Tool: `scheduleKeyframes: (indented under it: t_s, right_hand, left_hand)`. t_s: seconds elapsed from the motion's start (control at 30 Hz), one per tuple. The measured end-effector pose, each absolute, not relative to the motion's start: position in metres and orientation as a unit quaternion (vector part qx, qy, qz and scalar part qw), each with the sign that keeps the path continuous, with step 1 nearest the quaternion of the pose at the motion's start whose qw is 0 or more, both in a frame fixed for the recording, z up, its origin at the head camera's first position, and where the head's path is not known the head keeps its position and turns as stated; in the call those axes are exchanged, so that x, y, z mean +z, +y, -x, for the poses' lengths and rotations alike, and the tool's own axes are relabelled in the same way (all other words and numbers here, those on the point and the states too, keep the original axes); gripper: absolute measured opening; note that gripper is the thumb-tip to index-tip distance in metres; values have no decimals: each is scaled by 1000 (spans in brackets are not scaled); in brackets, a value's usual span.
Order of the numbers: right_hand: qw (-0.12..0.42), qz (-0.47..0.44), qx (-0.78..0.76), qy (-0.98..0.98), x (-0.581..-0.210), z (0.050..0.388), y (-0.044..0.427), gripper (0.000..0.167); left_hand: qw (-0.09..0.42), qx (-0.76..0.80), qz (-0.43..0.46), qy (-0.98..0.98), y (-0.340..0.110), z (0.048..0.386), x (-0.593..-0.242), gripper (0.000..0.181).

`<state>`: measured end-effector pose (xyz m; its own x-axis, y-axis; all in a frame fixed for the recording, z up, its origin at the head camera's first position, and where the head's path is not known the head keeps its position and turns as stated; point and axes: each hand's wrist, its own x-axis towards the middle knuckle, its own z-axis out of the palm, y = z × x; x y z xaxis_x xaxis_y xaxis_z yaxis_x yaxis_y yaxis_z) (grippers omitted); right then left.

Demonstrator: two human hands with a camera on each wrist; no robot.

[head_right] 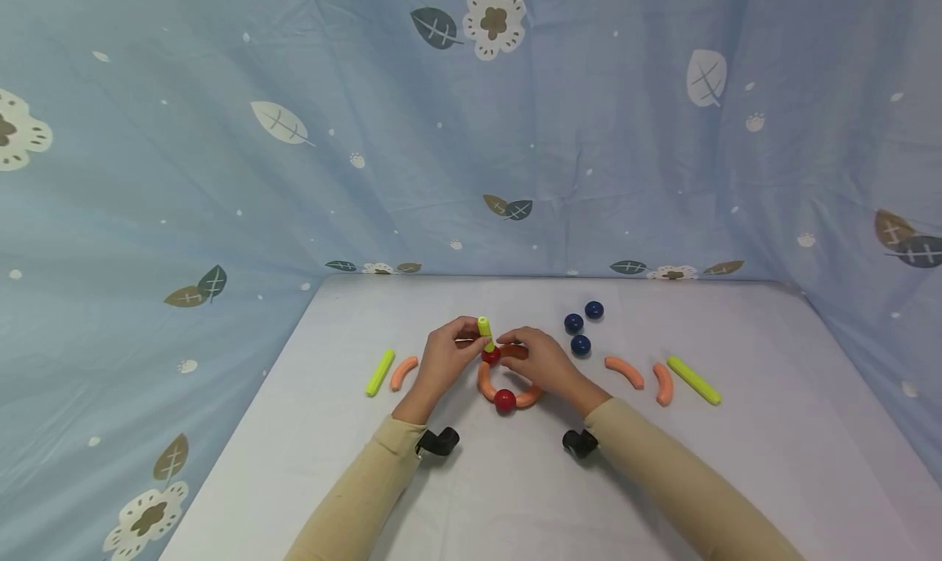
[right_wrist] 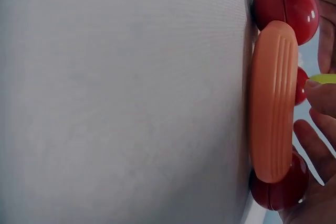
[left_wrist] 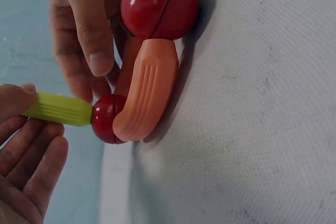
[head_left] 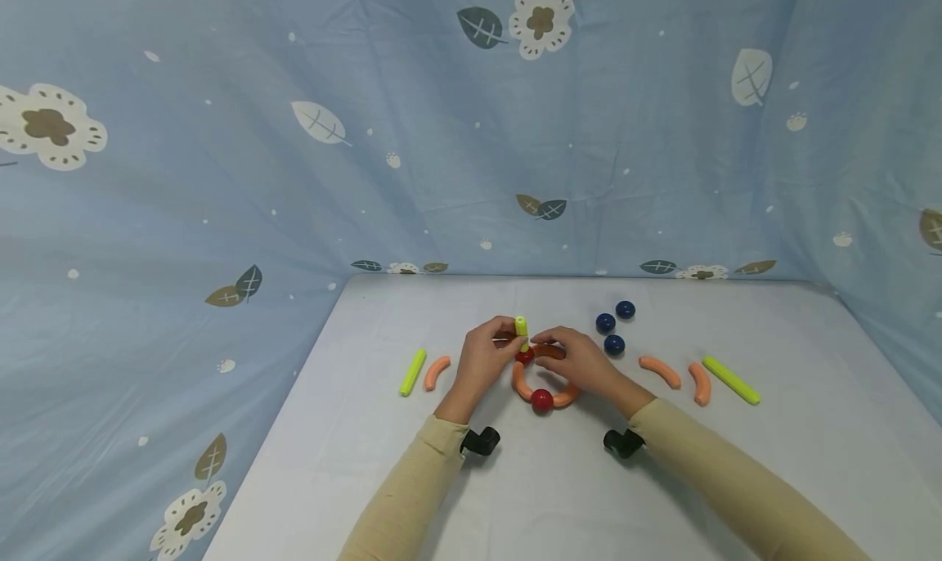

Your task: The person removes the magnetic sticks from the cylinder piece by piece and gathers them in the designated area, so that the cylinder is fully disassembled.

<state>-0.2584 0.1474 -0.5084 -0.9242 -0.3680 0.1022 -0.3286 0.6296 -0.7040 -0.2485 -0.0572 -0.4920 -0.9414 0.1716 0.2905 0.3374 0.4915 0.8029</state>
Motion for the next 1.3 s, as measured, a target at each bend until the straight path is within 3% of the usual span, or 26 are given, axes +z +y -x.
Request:
scheduleKeyframes:
  t_s: [0.63, 0.97, 1.3]
  right_hand:
    - [14, 198, -349, 916, -509, 264, 134, 30]
    - [17, 190, -350, 917, -508, 263, 132, 29]
    - [16, 189, -339, 921, -508, 263, 132, 30]
  left_hand:
    - [100, -482, 156, -856, -56, 247, -494, 24]
    - [75, -484, 146, -860, -57, 247, -499, 19]
    - [95, -454, 162, -871, -56, 248, -500, 18]
